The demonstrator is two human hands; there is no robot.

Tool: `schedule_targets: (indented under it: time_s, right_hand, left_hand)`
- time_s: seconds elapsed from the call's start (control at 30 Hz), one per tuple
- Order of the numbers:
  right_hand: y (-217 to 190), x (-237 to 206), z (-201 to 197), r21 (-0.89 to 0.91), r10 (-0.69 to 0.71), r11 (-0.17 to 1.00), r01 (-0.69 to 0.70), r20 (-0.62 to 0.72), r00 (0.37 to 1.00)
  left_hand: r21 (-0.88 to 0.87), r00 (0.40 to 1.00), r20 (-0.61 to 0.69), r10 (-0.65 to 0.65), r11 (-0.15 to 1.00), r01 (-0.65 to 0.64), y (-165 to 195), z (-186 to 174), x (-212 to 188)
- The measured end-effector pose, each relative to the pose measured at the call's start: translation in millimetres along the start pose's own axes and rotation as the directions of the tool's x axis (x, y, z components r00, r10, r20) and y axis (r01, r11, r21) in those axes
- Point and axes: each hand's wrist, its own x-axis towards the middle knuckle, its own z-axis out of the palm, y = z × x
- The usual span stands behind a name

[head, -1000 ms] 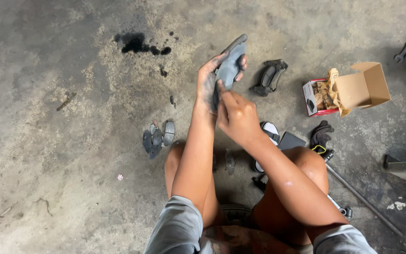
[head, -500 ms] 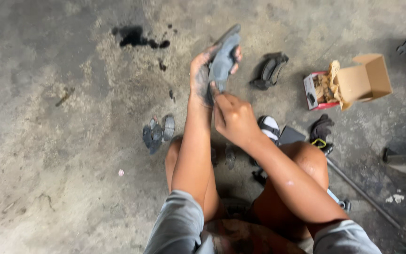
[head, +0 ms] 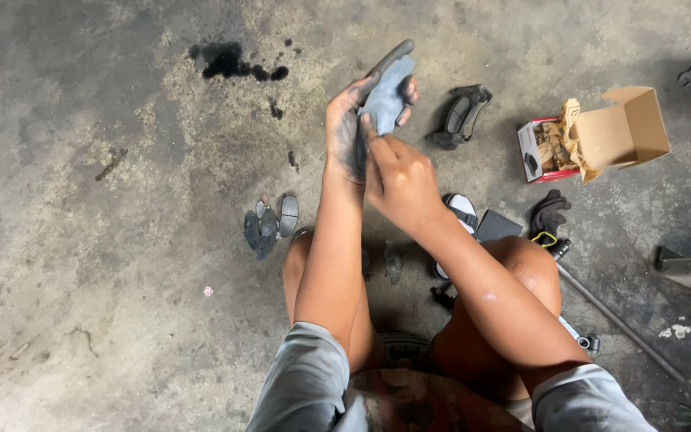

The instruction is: The person sits on the shop floor and applies a dark grease-like compound by hand onto the metal backing plates of brake pads, rubbing it over the surface and edges of each pad. They then wipe the pads with a white cloth and continue coating the remaining pads one at a time.

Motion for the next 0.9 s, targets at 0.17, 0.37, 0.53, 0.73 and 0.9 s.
schedule_targets:
  time_s: [0.17,0.37,0.53,0.73,0.9]
  right_hand:
    - [-0.7,-1.3,0.3,0.022,-0.038,0.999,0.039,-0.011,0.999]
    - [-1.6,-3.2,0.1,0.02,-0.034,0.999,0.034,0.021,0.999]
    - [-1.4,-4.1,-0.3,0.037,0.0,0.999,0.0,-0.003,1.0]
    - [-1.3,-3.2,-0.6,0.015,-0.026,1.0,0.026,-0.014,1.0]
    - [-1.0,-0.8,-0.9,0.03,-0.059,0.998,0.059,0.0,0.998]
  left_hand:
    - [-0.001,0.992,0.114,0.047,0.999,-0.047,2.9,-2.4,0.5]
    - [0.048,0.997,0.036,0.061,0.997,-0.063,1.1,0.4,-1.2]
    - [0.035,1.0,-0.017,0.014,0.999,-0.013,-1.4,3.7,-3.1]
    - [-0.04,0.998,0.057,0.037,0.999,-0.035,-1.2,3.3,-0.4]
    - [-0.001,0.996,-0.026,0.087,0.996,-0.087,-1.8,0.6,1.4]
